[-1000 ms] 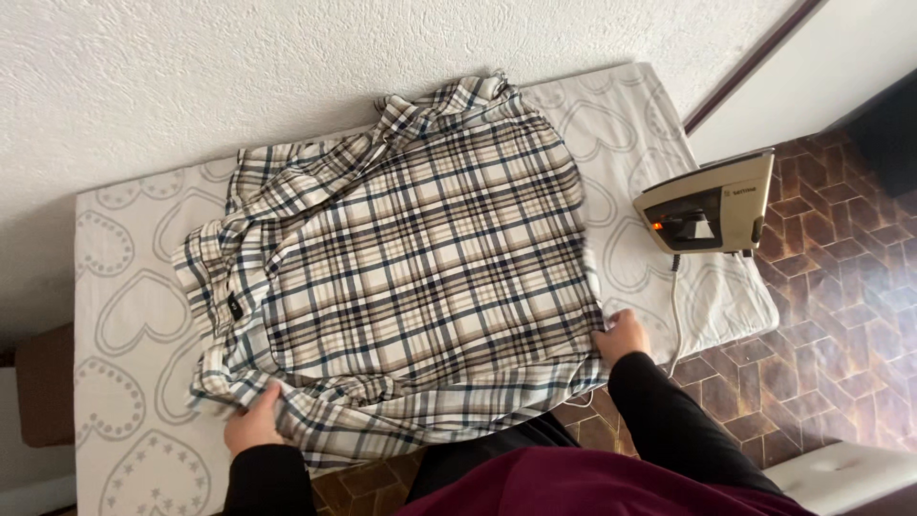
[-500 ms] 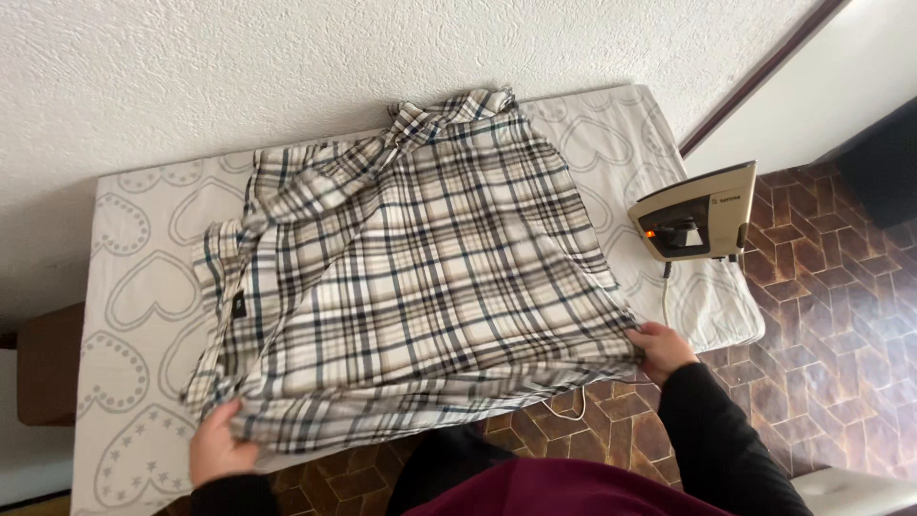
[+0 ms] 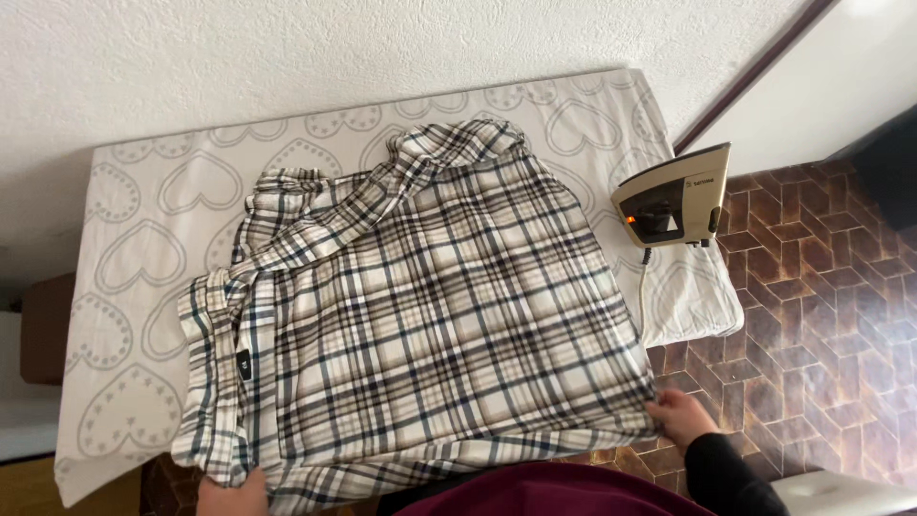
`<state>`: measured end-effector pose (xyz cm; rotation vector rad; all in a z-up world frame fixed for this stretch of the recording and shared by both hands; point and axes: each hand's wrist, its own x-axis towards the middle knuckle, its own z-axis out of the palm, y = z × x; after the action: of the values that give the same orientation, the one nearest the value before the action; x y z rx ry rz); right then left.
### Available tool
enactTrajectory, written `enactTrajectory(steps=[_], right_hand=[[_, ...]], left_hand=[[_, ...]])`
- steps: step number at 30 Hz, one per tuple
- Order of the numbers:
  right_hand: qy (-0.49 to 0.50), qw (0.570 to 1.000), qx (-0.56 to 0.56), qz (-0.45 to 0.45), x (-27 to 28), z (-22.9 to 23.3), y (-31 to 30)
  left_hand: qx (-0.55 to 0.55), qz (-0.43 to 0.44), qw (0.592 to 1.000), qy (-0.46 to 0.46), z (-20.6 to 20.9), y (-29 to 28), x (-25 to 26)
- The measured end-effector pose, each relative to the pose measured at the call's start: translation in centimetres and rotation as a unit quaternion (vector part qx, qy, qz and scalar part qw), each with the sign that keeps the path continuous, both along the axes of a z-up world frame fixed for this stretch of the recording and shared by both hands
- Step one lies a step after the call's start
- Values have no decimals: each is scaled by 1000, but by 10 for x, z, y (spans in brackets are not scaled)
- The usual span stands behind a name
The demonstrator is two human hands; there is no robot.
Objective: The person irons a plaid shirt on an ironing board, smoothing out sections of the fabric by hand and moving the iron across them before folding the garment.
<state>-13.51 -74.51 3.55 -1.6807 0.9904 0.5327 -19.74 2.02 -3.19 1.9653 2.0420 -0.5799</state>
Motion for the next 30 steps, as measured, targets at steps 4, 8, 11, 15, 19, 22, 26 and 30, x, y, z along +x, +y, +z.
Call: enactTrajectory(steps=[4,8,11,15,19,22,26,30], right_hand=[[80,986,-95,109,-23,-36,-5],[38,979,-147,133,-34,-127,-41],[221,911,-212,276,9,-105,-26],[99,868,-332,357,89,-40,8],[-44,930,-298,210,177,28,57],[-91,901,-383,183,230,-22,49],[-26,897,-414,154,254,-51,54],[20,880,-446,161,259,-48,63]], left_hand=[[167,-90,968,-163,-21,-35,-50],[173,-100,972,-121,-39,-26,-52],[182,3,974,-133,26,-28,-12],[267,-314,860,-300,59,-7,45],[31,-236,962,-131,119,-13,154],[26,-258,962,-86,98,7,184],[-12,-223,974,-30,93,22,204],[3,-283,955,-90,46,53,200]])
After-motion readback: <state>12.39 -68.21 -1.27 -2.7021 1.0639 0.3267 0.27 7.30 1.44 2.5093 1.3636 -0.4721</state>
